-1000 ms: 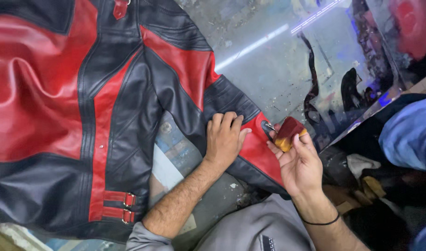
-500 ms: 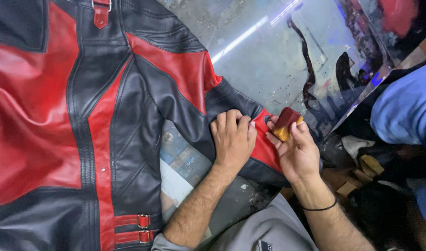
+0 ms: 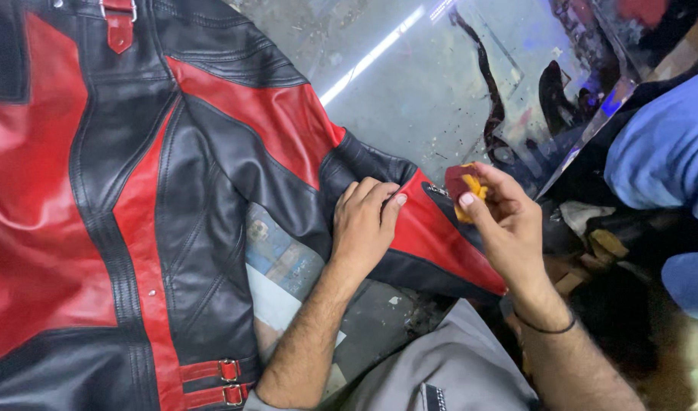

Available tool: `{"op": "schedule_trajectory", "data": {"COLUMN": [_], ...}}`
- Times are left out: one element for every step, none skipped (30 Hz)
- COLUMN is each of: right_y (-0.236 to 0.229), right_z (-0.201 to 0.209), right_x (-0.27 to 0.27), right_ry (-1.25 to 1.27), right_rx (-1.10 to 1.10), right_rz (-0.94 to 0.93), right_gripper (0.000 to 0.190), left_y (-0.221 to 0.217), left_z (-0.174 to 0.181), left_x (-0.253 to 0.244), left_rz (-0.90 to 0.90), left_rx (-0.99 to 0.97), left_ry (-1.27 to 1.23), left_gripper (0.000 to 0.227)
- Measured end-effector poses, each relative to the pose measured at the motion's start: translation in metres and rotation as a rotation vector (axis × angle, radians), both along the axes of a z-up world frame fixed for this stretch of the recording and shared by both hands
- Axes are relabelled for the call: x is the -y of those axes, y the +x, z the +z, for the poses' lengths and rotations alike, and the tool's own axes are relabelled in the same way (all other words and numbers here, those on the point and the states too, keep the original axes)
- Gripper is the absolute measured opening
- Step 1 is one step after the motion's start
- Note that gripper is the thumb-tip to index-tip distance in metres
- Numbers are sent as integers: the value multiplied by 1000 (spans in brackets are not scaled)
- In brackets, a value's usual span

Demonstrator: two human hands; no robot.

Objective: The person uses a sponge to wipe and clean the surface of a red and black leather jacket laid on a workbench. They repeatedly rub the sponge along the sleeves and body panels, occasionally adjusting the jacket's position.

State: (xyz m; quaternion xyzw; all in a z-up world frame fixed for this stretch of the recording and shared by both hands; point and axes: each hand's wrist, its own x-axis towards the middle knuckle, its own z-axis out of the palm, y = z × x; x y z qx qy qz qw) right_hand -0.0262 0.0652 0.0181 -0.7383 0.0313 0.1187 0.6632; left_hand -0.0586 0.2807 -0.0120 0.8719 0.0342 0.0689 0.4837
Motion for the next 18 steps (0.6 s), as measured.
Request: {"op": "schedule_trajectory", "data": {"right_y": [5,9,11,13,14,15,15,16,16,16,16,17,19,20,22,24,24,24], "right_z": [-2,-3,-4,-5,-5,-5,-4,-3,-2,0,2,5,8,11,13,15,17,19], "right_x": [1,3,5,7,8,9,8,7,4,0,-4,-7,-9,-12,-15,-17,-18,-20], "right_ry": [11,22,35,48,60,-19,-99,-178,-212,-245,-279,-350,-420,-489,-541,-593,-645,-669], "right_rx": [29,59,40,24,7,4,1,0,35,70,105,167,229,289,355,422,489,472], "right_rz": [36,75,69,67,65,93,121,152,171,190,209,232,255,277,277,278,279,281], "right_gripper": [46,48,45,43,41,37,34,31,32,33,35,36,37,38,35,32,29,26], "left_y": [0,0,-1,-1,-1,0,0,0,0,0,0,1,1,2,3,2,1,1], "left_z": [1,2,2,2,2,2,2,2,3,3,3,3,3,3,3,3,3,2], "left_x": [2,4,4,5,6,6,6,6,5,4,2,3,3,3,3,3,3,2], "left_rz": [5,12,20,18,15,16,14,14,14,6,-2,-10,-3,2,7,4,0,-2], "left_rx": [3,6,9,4,-1,-7,-14,-19,-25,-40,-55,-69,-65,-64,-62,-60,-57,-54], "left_ry": [18,36,54,69,84,98,85,73,61,48,35,18,15,14,12,15,17,18], "left_gripper": [19,21,23,24,25,26,25,24,23,22,22,22,21,21,21,21,21,21]}}
